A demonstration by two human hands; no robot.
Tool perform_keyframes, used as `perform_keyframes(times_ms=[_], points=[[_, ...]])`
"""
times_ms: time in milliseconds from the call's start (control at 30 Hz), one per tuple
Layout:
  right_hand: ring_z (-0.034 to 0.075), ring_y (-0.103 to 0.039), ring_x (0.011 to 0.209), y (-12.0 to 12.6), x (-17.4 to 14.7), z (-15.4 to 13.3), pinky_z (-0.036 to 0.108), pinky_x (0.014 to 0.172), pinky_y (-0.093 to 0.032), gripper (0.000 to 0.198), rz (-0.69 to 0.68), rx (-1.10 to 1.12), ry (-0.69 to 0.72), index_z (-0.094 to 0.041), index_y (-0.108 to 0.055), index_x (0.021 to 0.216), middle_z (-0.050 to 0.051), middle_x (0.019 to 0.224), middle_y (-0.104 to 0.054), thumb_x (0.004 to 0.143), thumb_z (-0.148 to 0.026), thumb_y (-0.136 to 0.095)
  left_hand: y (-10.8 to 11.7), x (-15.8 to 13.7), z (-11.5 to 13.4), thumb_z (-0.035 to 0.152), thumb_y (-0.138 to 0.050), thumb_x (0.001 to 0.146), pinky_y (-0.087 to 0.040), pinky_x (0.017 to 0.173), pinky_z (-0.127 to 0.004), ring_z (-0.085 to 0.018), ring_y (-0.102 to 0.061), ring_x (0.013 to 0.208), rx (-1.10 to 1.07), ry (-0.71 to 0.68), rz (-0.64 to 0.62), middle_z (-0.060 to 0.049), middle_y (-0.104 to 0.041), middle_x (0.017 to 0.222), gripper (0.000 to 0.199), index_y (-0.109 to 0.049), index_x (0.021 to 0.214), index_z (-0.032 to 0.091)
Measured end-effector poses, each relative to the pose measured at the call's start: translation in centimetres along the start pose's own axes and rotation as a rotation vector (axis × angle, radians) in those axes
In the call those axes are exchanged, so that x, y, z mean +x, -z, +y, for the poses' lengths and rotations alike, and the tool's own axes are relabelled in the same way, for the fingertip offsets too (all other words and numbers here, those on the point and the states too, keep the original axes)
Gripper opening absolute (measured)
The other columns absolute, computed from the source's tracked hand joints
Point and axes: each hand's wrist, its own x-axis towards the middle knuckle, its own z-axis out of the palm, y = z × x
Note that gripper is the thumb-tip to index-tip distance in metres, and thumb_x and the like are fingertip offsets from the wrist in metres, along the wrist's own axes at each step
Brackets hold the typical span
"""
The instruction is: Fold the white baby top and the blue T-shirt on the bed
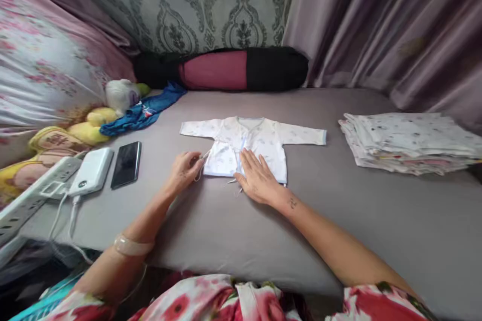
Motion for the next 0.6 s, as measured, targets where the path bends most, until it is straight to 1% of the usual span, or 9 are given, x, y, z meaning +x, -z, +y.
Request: perform_keyframes(times_ms=[133,267,400,467,500,567,600], points=[[0.024,-0.004,0.15,-1.5,0.4,-0.1,0.048,0.122,-0.011,0.073,0.041,-0.028,0.03,-0.006,-0.018,0.155,0.014,0.162,-0.011,0.1,-0.054,-0.014,0.7,-0.3,-0.5,0.033,-0.056,0.086,-0.043,0.092,-0.04,-0.025,-0.057,0.097,0.017,0.084,-0.034,-0.01,-0.063,0.094,0.024,-0.071,0.095,0.017],[0.025,-0.005,0.15,-1.9,0.3,-0.1,0.049,0.122,-0.012,0.071,0.048,-0.047,0.035,-0.008,-0.02,0.155,0.013,0.162,-0.012,0.1,-0.053,-0.016,0.8,-0.7,-0.2,0.036,-0.063,0.079,-0.044,0.092,-0.04,-0.025,-0.054,0.099,0.011,0.146,-0.066,-0.009,-0.059,0.098,0.021,-0.071,0.088,0.019],[0.025,-0.006,0.15,-1.9,0.1,-0.1,0.05,0.121,-0.013,0.067,0.083,-0.046,0.041,-0.014,-0.02,0.156,0.01,0.162,-0.014,0.101,-0.052,-0.018,1.4,-0.9,0.2,0.03,-0.063,0.075,-0.044,0.092,-0.037,-0.025,-0.054,0.1,-0.007,0.129,-0.099,-0.008,-0.059,0.097,0.013,-0.069,0.075,0.018],[0.025,-0.006,0.15,-1.9,0.1,-0.1,0.049,0.121,-0.013,0.066,0.087,-0.048,0.039,-0.014,-0.021,0.156,0.01,0.162,-0.015,0.101,-0.052,-0.018,1.9,-0.8,0.3,0.026,-0.061,0.072,-0.046,0.086,-0.034,-0.023,-0.056,0.093,-0.024,0.121,-0.12,-0.007,-0.06,0.089,0.011,-0.067,0.068,0.018],[0.025,-0.006,0.15,-1.9,0.1,-0.1,0.049,0.121,-0.013,0.067,0.083,-0.051,0.037,-0.013,-0.022,0.155,0.01,0.162,-0.015,0.101,-0.051,-0.018,2.1,-0.7,0.3,0.024,-0.06,0.071,-0.046,0.08,-0.033,-0.021,-0.057,0.085,-0.04,0.144,-0.123,-0.006,-0.06,0.083,0.01,-0.066,0.067,0.018],[0.025,-0.007,0.15,-1.9,0.1,-0.2,0.049,0.121,-0.013,0.067,0.078,-0.055,0.032,-0.011,-0.024,0.155,0.011,0.162,-0.015,0.101,-0.051,-0.018,2.5,-0.3,0.2,0.024,-0.058,0.07,-0.045,0.068,-0.03,-0.018,-0.056,0.069,-0.12,0.235,-0.099,-0.003,-0.059,0.069,0.009,-0.063,0.067,0.018],[0.025,-0.007,0.15,-1.9,0.1,-0.2,0.049,0.122,-0.013,0.067,0.08,-0.056,0.031,-0.011,-0.024,0.154,0.011,0.162,-0.015,0.101,-0.051,-0.018,2.6,-0.1,0.0,0.025,-0.058,0.07,-0.043,0.062,-0.028,-0.016,-0.055,0.062,-0.193,0.286,-0.08,-0.002,-0.058,0.063,0.008,-0.061,0.068,0.018]])
